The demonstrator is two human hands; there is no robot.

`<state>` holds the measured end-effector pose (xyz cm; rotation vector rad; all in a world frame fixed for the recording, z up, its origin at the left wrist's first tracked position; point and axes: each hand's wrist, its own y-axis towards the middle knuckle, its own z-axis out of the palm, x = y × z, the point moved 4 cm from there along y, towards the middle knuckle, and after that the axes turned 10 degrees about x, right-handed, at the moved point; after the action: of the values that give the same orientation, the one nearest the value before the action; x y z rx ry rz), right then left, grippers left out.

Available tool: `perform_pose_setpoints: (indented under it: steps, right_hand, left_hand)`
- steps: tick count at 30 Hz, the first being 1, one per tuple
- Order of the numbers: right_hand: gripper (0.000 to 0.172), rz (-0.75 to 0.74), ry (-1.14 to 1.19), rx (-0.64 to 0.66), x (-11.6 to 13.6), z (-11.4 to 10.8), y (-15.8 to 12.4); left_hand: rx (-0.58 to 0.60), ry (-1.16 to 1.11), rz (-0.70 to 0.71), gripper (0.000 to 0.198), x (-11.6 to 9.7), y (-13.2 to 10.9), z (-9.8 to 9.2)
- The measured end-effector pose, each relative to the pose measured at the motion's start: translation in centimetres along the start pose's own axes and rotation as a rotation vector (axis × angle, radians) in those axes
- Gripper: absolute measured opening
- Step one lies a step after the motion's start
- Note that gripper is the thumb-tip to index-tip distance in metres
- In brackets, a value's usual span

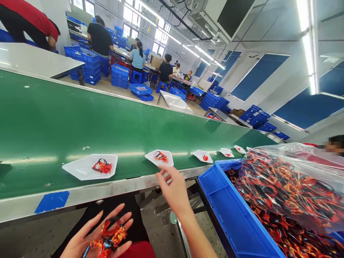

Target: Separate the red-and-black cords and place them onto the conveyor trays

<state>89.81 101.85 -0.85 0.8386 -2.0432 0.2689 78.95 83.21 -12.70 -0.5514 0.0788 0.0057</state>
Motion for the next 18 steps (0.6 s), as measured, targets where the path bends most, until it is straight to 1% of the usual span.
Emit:
perform_pose_setpoints:
  steps: [1, 3, 4, 5, 7, 10, 15, 17, 18]
  right_hand:
    - [0.025, -0.013, 0.014, 0.121, 0.5, 1.3, -1.7]
    - [0.036, -0.043, 0.022, 0.380, 1.3, 4.0, -5.0]
    - [0.043, -0.056, 0.012, 0.475, 1.4, 5.2, -6.3]
    - [0.048, -0.060, -0.001, 0.526, 1.4, 6.0, -7.2]
    - [0.050, -0.039, 0.002, 0.536, 1.0, 7.1, -8.2]
    - [0.045, 0.056, 0.144, 0.490, -0.3, 7.5, -8.2]
    - [0.039, 0.316, 0.547, 0.365, -2.6, 7.0, -8.4]
    - [0.037, 0.392, 0.744, 0.379, -3.1, 7.2, -8.7]
    - [0.036, 0.405, 0.847, 0.392, -3.2, 7.4, -8.9]
  left_hand:
    - [-0.010, 0.028, 0.022, 0.062, 0.0, 0.0, 0.1]
    - [-0.018, 0.099, 0.065, 0.061, 0.0, -0.1, 0.3]
    - [-0.019, 0.137, 0.080, 0.062, 0.0, -0.2, 0.4]
    - [-0.021, 0.169, 0.083, 0.062, 0.0, -0.2, 0.5]
    - [-0.027, 0.200, 0.071, 0.065, 0.2, -0.3, 0.6]
    - [-0.048, 0.182, 0.039, 0.064, 0.3, -0.5, 0.8]
    - [-0.090, 0.141, 0.051, 0.062, 0.3, -1.0, 1.8]
    - [-0.106, 0.162, 0.047, 0.062, 0.4, -1.1, 2.1]
    - [-0.109, 0.177, 0.052, 0.062, 0.5, -1.2, 2.2]
